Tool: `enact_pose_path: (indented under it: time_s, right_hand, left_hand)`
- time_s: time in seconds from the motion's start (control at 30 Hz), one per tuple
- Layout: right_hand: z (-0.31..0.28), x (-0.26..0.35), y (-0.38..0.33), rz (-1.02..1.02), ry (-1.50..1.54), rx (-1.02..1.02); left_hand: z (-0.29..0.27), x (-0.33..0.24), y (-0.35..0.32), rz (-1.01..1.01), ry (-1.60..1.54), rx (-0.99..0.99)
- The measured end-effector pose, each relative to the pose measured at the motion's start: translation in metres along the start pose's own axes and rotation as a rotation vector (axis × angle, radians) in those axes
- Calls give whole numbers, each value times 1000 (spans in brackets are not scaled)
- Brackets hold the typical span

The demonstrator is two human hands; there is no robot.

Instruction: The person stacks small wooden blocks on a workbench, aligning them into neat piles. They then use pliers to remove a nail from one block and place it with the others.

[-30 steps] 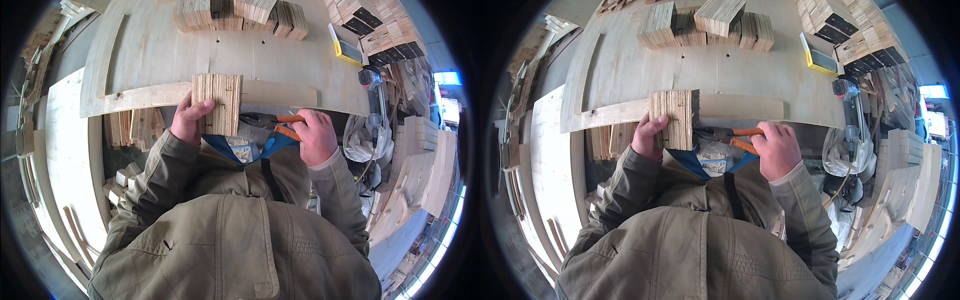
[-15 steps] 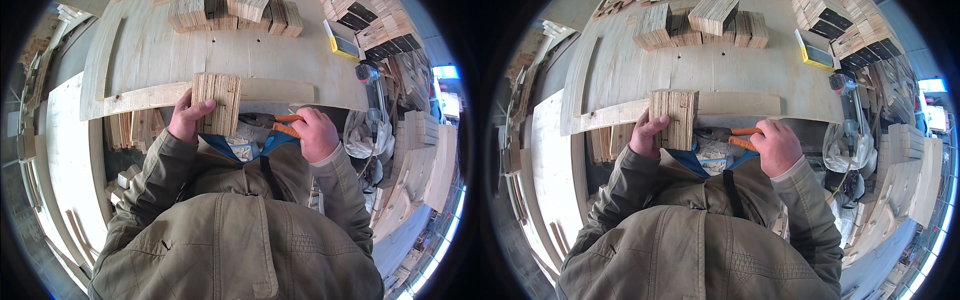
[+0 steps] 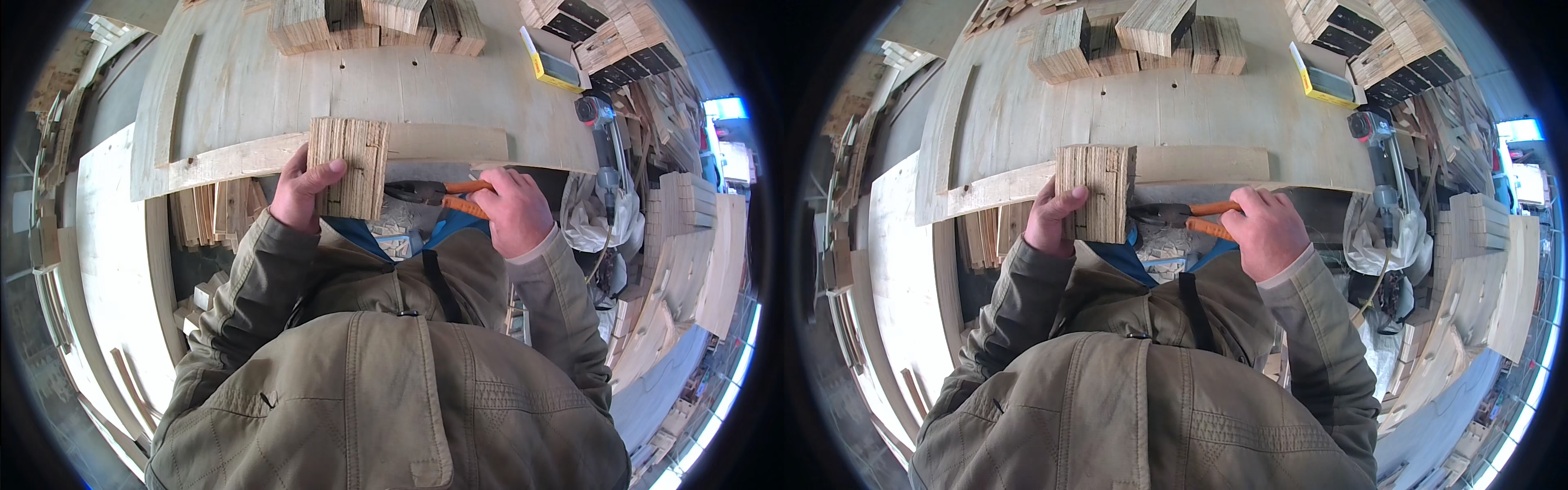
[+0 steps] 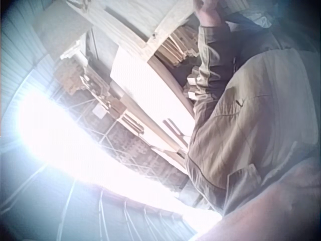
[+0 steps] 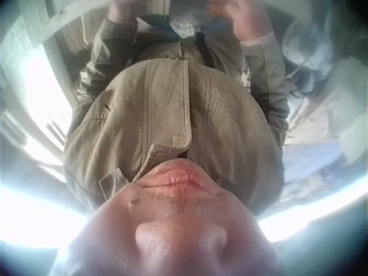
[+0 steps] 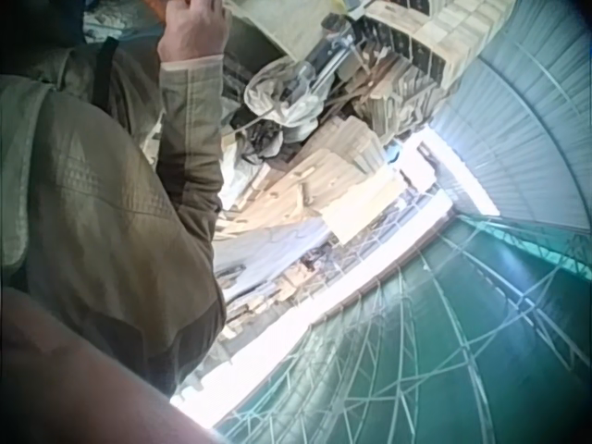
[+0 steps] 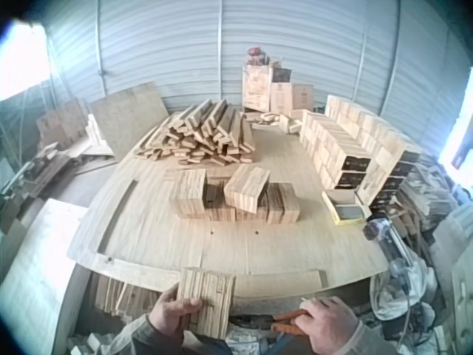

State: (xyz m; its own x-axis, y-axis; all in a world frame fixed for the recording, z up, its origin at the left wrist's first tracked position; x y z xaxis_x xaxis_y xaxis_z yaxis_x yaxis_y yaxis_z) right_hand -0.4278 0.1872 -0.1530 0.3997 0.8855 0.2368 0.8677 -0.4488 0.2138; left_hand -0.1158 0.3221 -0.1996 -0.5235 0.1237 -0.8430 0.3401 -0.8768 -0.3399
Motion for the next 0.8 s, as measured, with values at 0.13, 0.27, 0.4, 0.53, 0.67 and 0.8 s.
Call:
enact_pose_path:
  time_s: [0.13,0.27,0.4,0.53,0.67,0.8]
  right_hand:
    - [5,-1,-1,15,51,-20]
    - [8,-4,-3,93,162,26]
    - [13,-2,-2,136,185,-41]
    - [19,1,-8,212,45,103]
    - [31,5,-19,327,69,167]
    - [42,8,-28,372,205,135]
  left_hand:
    - [0,0,0,-4,-10,-31]
    - [-2,-1,2,5,-12,-22]
    - [-2,0,2,7,-6,-23]
    - [1,3,4,35,11,-4]
    - [3,2,5,102,109,30]
    - [7,-5,5,136,163,81]
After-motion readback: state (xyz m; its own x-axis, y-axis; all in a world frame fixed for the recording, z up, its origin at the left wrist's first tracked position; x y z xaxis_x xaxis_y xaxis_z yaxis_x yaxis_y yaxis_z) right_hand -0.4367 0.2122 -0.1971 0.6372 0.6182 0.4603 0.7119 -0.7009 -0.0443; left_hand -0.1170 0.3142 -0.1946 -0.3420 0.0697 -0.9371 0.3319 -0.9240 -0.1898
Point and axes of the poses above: each hand's wrist, its own y-axis towards the middle knuckle, its own z-axis out of the palm, x = y × z, the point moved 1 cm from there along y, towards the middle knuckle, and after that the axes turned 4 degrees about -x, right-handed, at the moved point
